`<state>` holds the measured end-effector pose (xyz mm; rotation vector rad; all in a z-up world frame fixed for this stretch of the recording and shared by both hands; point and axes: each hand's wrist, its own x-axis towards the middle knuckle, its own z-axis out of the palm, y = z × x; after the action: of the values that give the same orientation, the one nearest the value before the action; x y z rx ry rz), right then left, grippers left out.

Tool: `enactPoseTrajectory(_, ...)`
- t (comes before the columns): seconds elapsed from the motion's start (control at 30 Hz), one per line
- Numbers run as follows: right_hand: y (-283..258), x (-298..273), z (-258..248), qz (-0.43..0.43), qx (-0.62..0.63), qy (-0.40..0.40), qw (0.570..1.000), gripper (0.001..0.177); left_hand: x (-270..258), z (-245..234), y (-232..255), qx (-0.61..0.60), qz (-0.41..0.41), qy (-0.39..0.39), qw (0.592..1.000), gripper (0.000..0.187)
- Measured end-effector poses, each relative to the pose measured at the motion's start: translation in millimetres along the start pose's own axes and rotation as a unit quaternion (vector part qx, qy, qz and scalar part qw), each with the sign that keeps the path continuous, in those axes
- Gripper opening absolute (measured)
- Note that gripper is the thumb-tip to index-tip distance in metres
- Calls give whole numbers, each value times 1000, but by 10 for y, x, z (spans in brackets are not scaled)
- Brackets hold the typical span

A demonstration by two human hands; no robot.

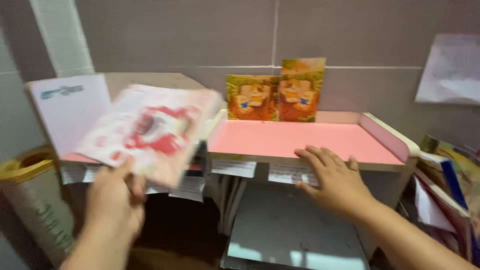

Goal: Organizing books and notebooks on a shelf and cutting out pages from a notebook.

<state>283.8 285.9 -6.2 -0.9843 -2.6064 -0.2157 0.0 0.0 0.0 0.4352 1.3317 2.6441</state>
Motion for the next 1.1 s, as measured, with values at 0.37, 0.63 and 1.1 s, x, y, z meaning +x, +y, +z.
enactPoseTrajectory(0.37, -19, -4, -144, -5, 46, -20, 999, 91, 1176, 681, -325, 330, -138, -21, 934, 35)
enactPoseTrajectory(0.63, -290, -85, -505, 41, 50, -106, 992, 86, 2050, 451, -818, 517, -71, -47, 852, 41)
enactPoseTrajectory(1.1, -170, -499, 44, -31, 129, 107, 985, 84, 134, 523, -275, 569, -17, -111, 815, 41)
